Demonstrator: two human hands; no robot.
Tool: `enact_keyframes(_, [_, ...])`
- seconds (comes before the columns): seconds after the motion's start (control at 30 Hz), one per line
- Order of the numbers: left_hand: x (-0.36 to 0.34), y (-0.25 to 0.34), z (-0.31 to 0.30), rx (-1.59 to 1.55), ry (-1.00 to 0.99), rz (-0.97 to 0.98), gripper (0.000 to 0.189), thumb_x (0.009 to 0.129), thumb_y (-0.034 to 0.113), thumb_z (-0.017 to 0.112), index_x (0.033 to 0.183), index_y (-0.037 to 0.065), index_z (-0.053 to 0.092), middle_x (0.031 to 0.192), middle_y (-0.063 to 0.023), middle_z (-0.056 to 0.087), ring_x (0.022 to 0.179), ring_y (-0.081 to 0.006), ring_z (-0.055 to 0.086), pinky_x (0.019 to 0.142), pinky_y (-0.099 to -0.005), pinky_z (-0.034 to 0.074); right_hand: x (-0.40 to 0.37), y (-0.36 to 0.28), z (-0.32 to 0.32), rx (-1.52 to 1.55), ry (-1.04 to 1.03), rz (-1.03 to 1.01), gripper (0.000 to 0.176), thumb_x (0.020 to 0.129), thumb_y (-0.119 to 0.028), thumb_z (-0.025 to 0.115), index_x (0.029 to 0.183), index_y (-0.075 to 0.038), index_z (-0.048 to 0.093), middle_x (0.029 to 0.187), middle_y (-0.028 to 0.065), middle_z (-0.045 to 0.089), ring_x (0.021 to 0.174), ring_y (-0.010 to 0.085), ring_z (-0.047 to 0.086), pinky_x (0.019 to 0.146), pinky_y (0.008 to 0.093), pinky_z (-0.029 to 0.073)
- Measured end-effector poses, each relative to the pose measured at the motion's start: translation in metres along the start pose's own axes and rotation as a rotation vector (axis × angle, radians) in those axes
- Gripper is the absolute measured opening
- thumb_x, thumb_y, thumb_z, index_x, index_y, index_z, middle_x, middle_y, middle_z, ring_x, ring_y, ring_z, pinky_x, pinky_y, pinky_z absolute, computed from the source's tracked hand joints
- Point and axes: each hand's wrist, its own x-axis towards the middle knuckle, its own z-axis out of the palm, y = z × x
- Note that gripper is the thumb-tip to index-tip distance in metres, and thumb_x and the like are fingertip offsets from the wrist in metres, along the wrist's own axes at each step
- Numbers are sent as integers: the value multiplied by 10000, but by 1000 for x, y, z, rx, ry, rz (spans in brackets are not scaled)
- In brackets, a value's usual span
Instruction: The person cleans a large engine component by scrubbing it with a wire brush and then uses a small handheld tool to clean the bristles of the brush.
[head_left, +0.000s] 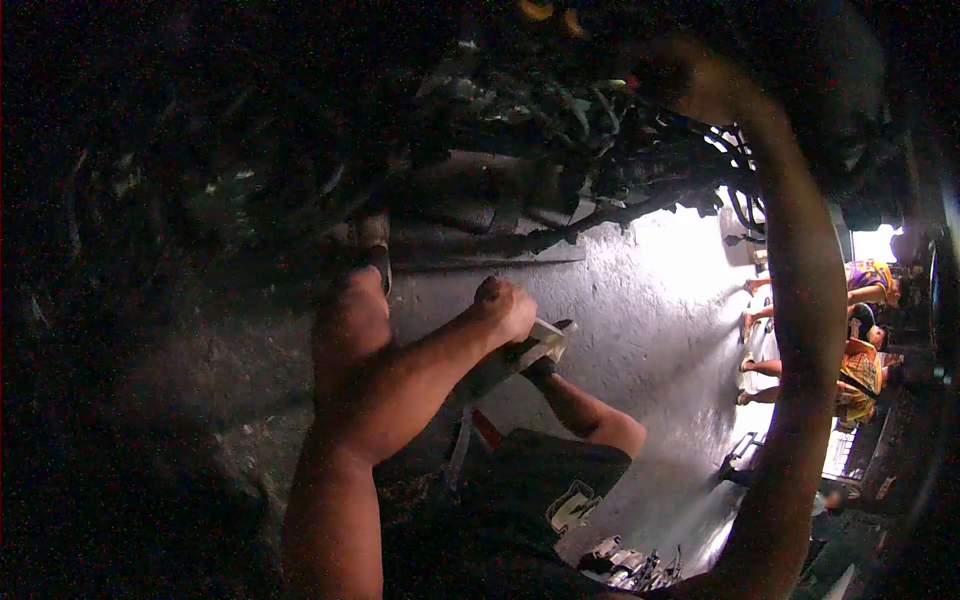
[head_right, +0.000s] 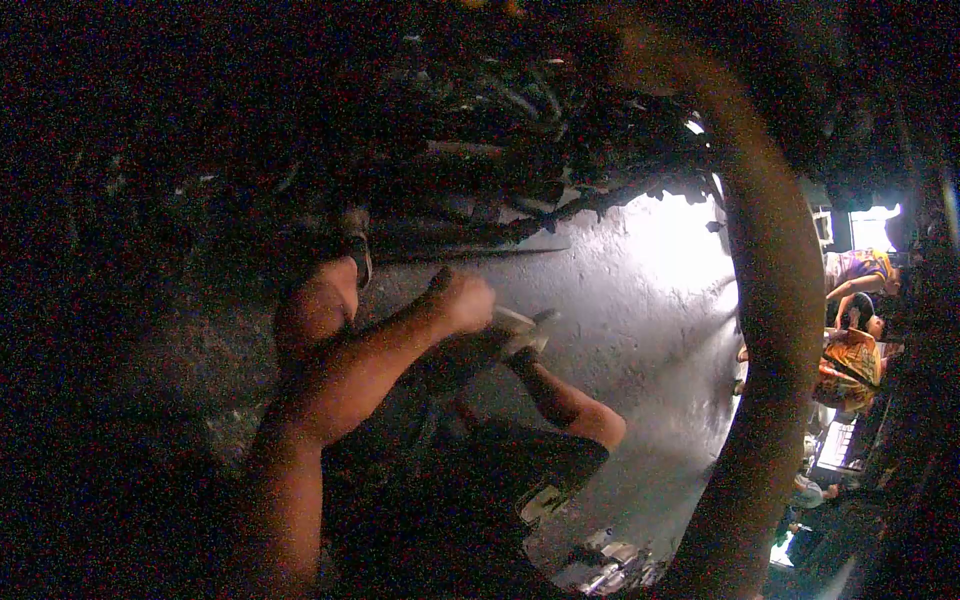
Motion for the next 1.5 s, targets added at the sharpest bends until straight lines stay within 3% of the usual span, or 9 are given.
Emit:
enact_keyframes(0.07, [-1, -3, -5, 10, 0, 9, 239, 714, 208, 607, 915, 117, 700, 935, -76, 676, 887, -227, 646, 710, -381, 512, 4, 28, 8, 460, -269, 34, 371, 743, -19, 577, 1109, -71, 600, 1053, 140, 625, 980, 284, 586, 904, 380, 434])
enact_keyframes(0.17, [-2, 0, -2, 39, 19, 15, 236, 719, 212, 602, 910, 117, 701, 934, -77, 676, 880, -230, 647, 707, -381, 514, -6, 14, 4, 105, -2, -23, 313, 757, -19, 609, 1067, -65, 619, 1007, 131, 639, 958, 250, 594, 892, 353, 441])
enact_keyframes(0.27, [3, -2, 7, 40, 39, 9, 232, 718, 216, 601, 901, 116, 703, 927, -81, 676, 869, -232, 648, 710, -390, 512, -4, 4, 2, 291, 65, -162, 312, 756, -15, 623, 1064, -65, 621, 1014, 131, 638, 959, 231, 594, 902, 349, 435])
enact_keyframes(0.5, [0, 3, 2, 90, 72, -22, 222, 695, 214, 614, 879, 132, 707, 900, -67, 680, 853, -211, 651, 679, -401, 497, -15, 0, -8, 460, -186, -74, 370, 738, 7, 591, 1099, -71, 607, 1040, 145, 624, 970, 248, 588, 909, 347, 437])
enact_keyframes(0.6, [-5, 0, 3, 68, 72, 27, 208, 677, 206, 621, 854, 142, 708, 872, -50, 682, 835, -203, 651, 650, -396, 494, -16, 12, 20, 118, 253, 27, 375, 727, 35, 580, 1088, -61, 609, 1001, 132, 635, 957, 244, 596, 893, 336, 446])
enact_keyframes(0.8, [4, -3, 9, 62, 102, 23, 196, 664, 198, 624, 831, 139, 708, 830, -47, 679, 809, -211, 649, 632, -410, 498, -25, 8, -9, 249, -263, -122, 476, 673, 74, 590, 1129, -64, 594, 1064, 141, 621, 1012, 244, 579, 905, 342, 442])
enact_keyframes(0.87, [-6, -6, 5, 44, 122, 62, 193, 667, 198, 622, 827, 133, 708, 825, -58, 678, 807, -217, 649, 632, -408, 500, -36, -21, -18, 197, 22, 56, 470, 658, 52, 633, 1110, -73, 605, 1079, 126, 622, 1034, 238, 573, 916, 342, 437])
enact_keyframes(1.3, [-11, -5, -9, 34, 87, 29, 201, 681, 205, 617, 846, 132, 706, 869, -76, 680, 830, -225, 651, 674, -395, 502, -22, 32, 5, 77, 146, -79, 507, 699, -66, 650, 1194, -92, 542, 1171, 157, 555, 1082, 296, 529, 956, 380, 391])
enact_keyframes(1.5, [-12, -6, -14, 23, 60, 43, 199, 686, 214, 621, 849, 140, 707, 884, -68, 681, 857, -219, 650, 681, -393, 502, 43, -33, -55, -217, -629, 363, 523, 848, -258, 507, 1336, -127, 373, 1352, 173, 369, 1246, 304, 362, 1061, 393, 250])
